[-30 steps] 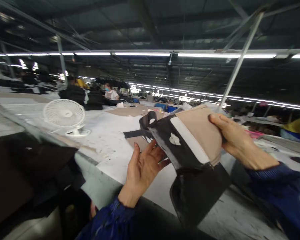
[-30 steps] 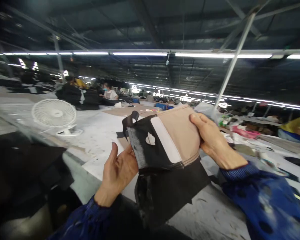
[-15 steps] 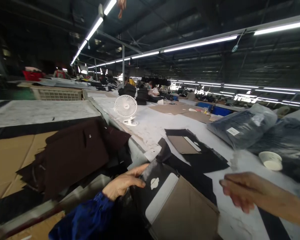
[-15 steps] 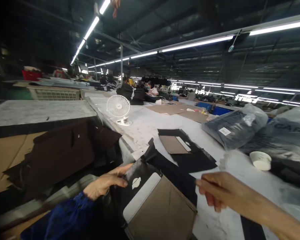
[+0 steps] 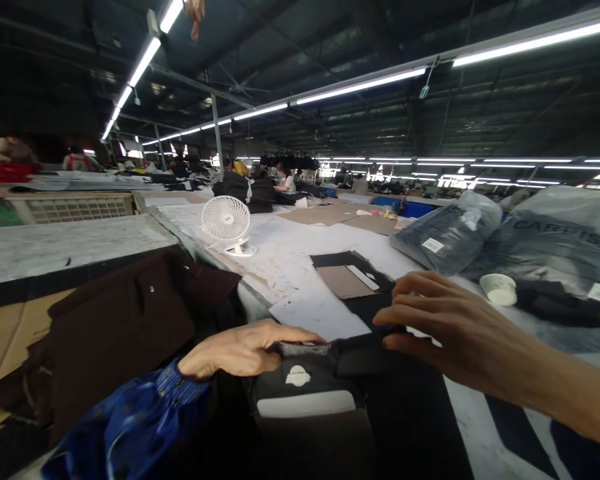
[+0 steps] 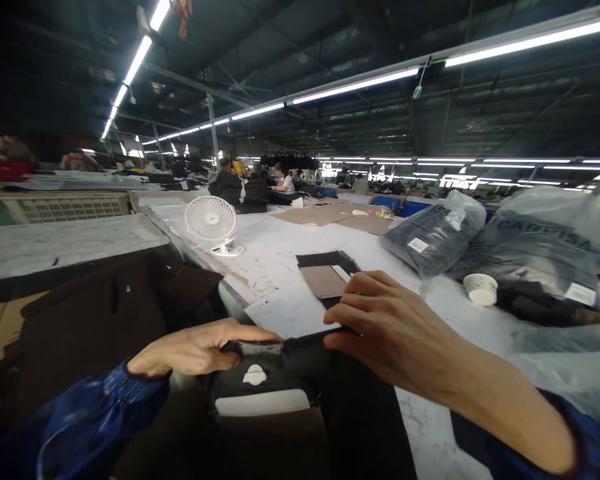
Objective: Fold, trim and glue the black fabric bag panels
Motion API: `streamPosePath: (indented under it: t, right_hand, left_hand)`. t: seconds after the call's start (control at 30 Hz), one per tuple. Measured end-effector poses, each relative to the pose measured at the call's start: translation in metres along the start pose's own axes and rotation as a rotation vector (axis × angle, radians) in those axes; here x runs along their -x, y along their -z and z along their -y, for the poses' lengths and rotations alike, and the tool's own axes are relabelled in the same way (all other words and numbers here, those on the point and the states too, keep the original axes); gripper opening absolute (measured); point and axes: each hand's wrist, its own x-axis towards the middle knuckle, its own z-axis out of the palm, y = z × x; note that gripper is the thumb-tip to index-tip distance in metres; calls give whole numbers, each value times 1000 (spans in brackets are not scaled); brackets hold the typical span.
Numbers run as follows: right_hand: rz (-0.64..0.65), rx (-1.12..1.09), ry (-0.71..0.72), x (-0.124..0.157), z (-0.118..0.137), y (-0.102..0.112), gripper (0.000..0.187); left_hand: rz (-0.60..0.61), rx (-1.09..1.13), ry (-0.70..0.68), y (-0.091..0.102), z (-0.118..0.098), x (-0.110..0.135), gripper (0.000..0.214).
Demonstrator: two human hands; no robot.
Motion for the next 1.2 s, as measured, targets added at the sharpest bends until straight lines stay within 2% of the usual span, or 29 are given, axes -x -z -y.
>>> streamPosePath:
  t: [0.13, 0.2, 0.27, 0.43, 0.5, 0.6, 0.63, 0.7, 0.8, 0.87, 0.9, 0.97, 1.07, 1.13, 1.17, 1.2]
  right_hand:
    - [-101, -14, -52, 23, 1, 9, 16]
    - [-152, -10, -68, 28, 1, 10, 16]
    - [-213, -7, -92, 30, -1, 6, 17]
    - [-337, 63, -188, 29, -12, -18, 24]
    - [-316, 47, -239, 26, -15, -29, 27]
    - [-218, -11, -242, 24, -14, -44, 26]
    - [-167, -30, -221, 24, -12, -50, 25]
    - [-27, -62, -196, 26, -4, -64, 27]
    - [194, -91, -242, 31, 16, -88, 52]
    - [228, -80, -305, 33, 31, -103, 69]
    - [214, -64, -330, 33, 37, -110, 70]
    - [170, -29, -351, 32, 47, -122, 56]
    - [154, -27, -294, 30, 49, -127, 27]
    - [146, -43, -225, 32, 41, -119, 11]
    - [141, -44, -184, 35, 34, -113, 9]
    - [134, -36, -146, 40, 26, -106, 14]
  left_hand:
    - [-14, 64, 22, 2, 13, 0, 61]
    - [-12, 155, 24, 5, 18, 1, 61]
    - [-63, 291, 48, 9, 21, 1, 60]
    - [-461, 759, 15, 16, 26, -10, 54]
    - [-613, 961, 3, 11, 31, -23, 43]
    - [-713, 1199, 72, -11, 44, -48, 14]
    - [-720, 1254, 100, -21, 48, -55, 7]
    - [-724, 1312, 132, -41, 57, -66, 13]
    - [-628, 1345, 99, -61, 65, -70, 22]
    - [-513, 1357, 54, -66, 67, -68, 31]
    - [-476, 1359, 33, -66, 68, -67, 34]
    - [-453, 1351, -3, -65, 68, -66, 35]
    - [-446, 1296, -31, -63, 69, -67, 34]
    - [-446, 1202, -12, -62, 72, -63, 32]
    - [-452, 1126, 10, -63, 74, -59, 30]
    - [-457, 1031, 41, -64, 77, -53, 29]
